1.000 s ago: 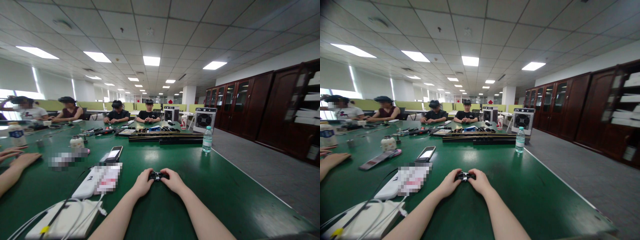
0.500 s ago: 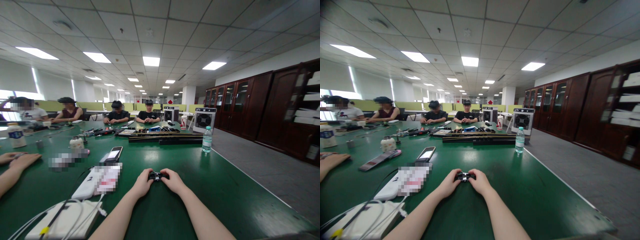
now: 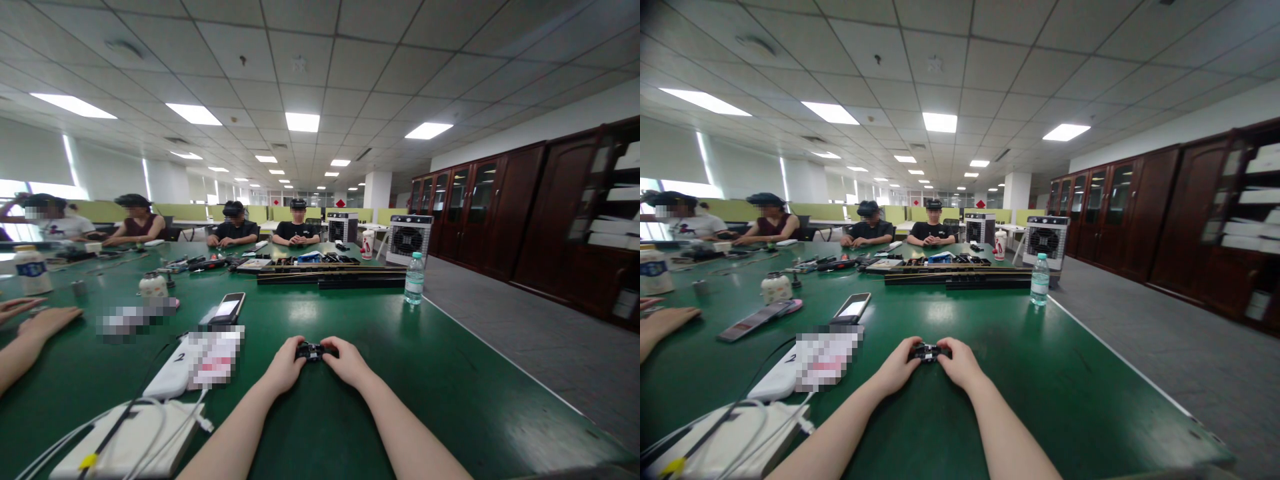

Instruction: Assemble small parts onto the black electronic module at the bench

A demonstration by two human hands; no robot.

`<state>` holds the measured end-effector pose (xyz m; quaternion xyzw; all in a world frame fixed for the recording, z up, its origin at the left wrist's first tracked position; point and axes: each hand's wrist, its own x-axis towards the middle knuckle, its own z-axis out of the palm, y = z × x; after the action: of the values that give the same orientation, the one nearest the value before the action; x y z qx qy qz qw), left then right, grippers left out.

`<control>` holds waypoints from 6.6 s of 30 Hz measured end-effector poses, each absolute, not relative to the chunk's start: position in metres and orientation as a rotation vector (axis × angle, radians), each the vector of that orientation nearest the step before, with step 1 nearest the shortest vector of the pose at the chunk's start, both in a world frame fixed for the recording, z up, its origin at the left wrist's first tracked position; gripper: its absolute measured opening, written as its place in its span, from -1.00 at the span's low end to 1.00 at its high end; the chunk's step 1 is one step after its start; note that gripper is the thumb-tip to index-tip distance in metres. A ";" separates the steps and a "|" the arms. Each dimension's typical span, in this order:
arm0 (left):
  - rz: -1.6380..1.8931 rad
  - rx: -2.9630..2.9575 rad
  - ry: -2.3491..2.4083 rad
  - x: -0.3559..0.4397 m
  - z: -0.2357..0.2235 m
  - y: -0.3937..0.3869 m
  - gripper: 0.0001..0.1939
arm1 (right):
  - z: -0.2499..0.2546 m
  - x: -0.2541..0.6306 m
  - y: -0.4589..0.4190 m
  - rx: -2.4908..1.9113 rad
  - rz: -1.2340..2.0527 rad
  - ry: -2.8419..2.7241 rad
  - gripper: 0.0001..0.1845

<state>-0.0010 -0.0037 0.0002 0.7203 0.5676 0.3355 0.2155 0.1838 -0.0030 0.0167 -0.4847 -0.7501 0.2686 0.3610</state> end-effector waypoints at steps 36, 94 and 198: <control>0.917 2.041 1.577 0.000 0.004 -0.005 -0.56 | 0.013 0.186 0.001 -1.335 0.598 -1.952 -0.68; 0.915 2.049 1.553 -0.001 0.002 -0.005 -0.53 | 0.015 0.187 0.000 -1.311 0.637 -1.925 -0.65; 0.993 2.028 1.539 -0.002 -0.004 0.000 -0.56 | 0.023 0.173 -0.012 -1.258 0.264 -2.105 -0.82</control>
<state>-0.0017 0.0002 -0.0038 0.7266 0.5515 0.3558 0.2032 0.1728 -0.0123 0.0228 -0.4811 -0.8054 0.1011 0.3311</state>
